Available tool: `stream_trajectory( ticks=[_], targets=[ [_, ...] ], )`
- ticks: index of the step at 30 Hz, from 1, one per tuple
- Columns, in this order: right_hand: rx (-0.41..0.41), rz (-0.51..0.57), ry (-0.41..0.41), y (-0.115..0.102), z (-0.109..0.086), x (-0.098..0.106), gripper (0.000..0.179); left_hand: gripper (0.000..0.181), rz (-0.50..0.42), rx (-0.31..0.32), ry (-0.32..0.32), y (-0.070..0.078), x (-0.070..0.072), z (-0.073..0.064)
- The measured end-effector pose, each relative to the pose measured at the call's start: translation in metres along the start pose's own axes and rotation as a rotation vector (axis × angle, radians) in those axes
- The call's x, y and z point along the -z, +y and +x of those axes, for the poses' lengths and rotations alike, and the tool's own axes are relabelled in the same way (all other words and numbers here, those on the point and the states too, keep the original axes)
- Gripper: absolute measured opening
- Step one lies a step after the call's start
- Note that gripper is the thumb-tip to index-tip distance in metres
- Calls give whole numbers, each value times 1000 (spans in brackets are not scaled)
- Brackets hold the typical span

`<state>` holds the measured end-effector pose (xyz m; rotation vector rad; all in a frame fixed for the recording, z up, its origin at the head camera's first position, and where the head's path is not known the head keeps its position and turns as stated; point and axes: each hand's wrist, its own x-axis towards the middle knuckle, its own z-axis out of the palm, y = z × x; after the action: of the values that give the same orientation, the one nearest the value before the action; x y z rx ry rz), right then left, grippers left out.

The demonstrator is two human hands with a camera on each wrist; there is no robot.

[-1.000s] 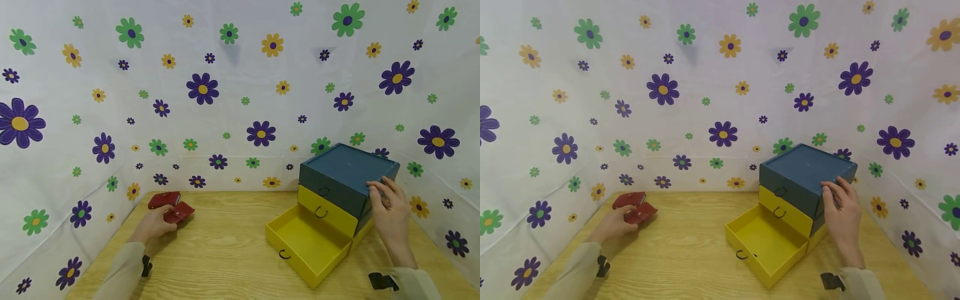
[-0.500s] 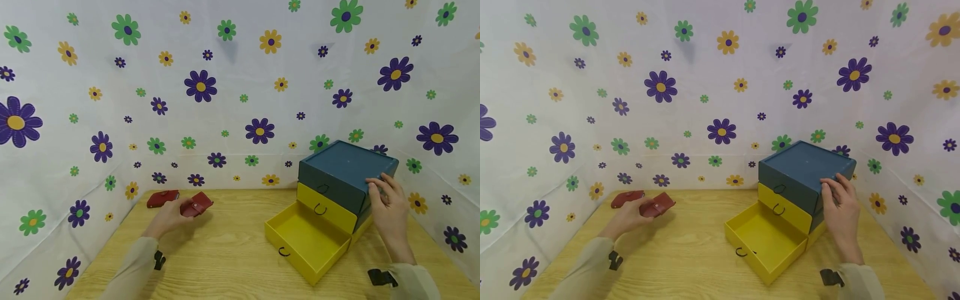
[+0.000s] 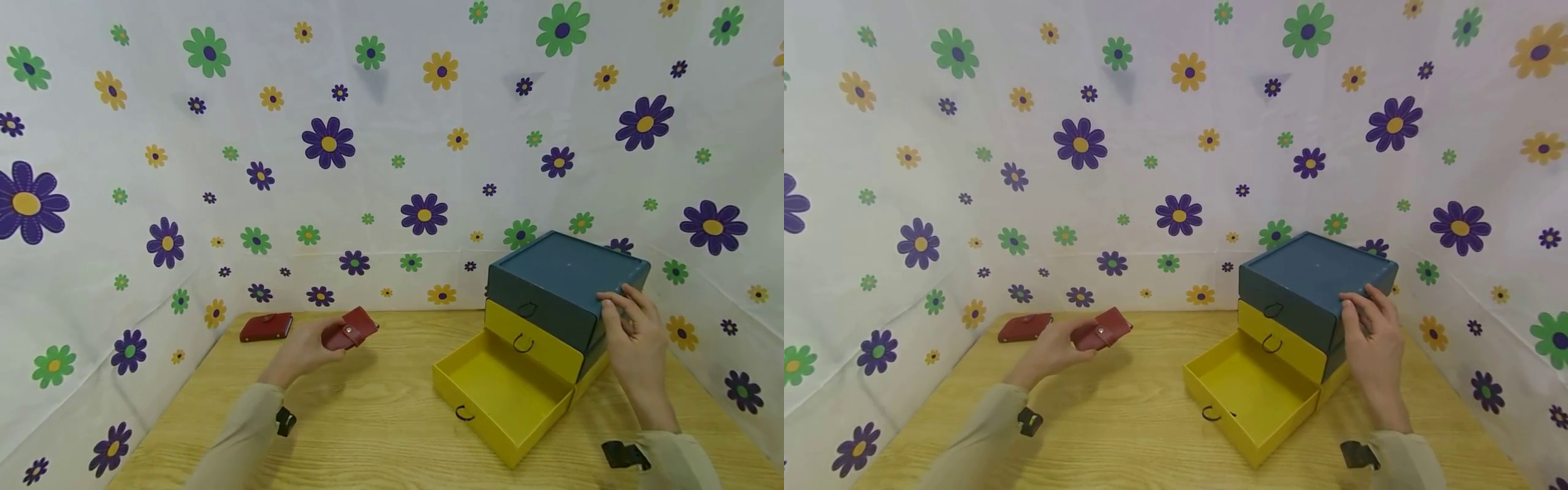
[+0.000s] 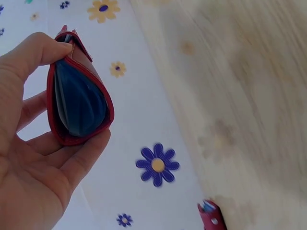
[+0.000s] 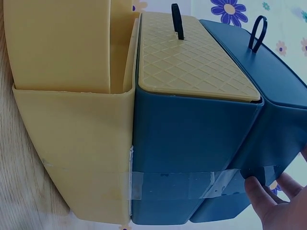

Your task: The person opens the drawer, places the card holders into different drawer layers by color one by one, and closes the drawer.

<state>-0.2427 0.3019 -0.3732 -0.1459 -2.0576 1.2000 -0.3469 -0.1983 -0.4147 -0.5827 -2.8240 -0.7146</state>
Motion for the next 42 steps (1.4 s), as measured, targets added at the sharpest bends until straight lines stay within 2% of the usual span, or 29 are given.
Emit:
stream_trajectory(
  ticks=[6,14,22,25,33,42],
  targets=[
    [-8,-1,-5,1,-1,0,34,51,20,-52,14,22,-10,7],
    [-5,1,4,0,0,-1,34,50,-67,-119,-5,55,-23,14],
    [-7,3,12,0,0,-2,34,55,-102,-149,-53,81,-36,22],
    [-6,2,12,-1,-1,-2,34,58,-106,-156,-70,92,-41,25],
    [-10,4,6,-1,-1,-2,34,58,-73,-232,-93,125,-54,31],
    [-27,10,-13,-1,0,-1,35,58,-86,-228,-157,153,-72,37]
  ],
)
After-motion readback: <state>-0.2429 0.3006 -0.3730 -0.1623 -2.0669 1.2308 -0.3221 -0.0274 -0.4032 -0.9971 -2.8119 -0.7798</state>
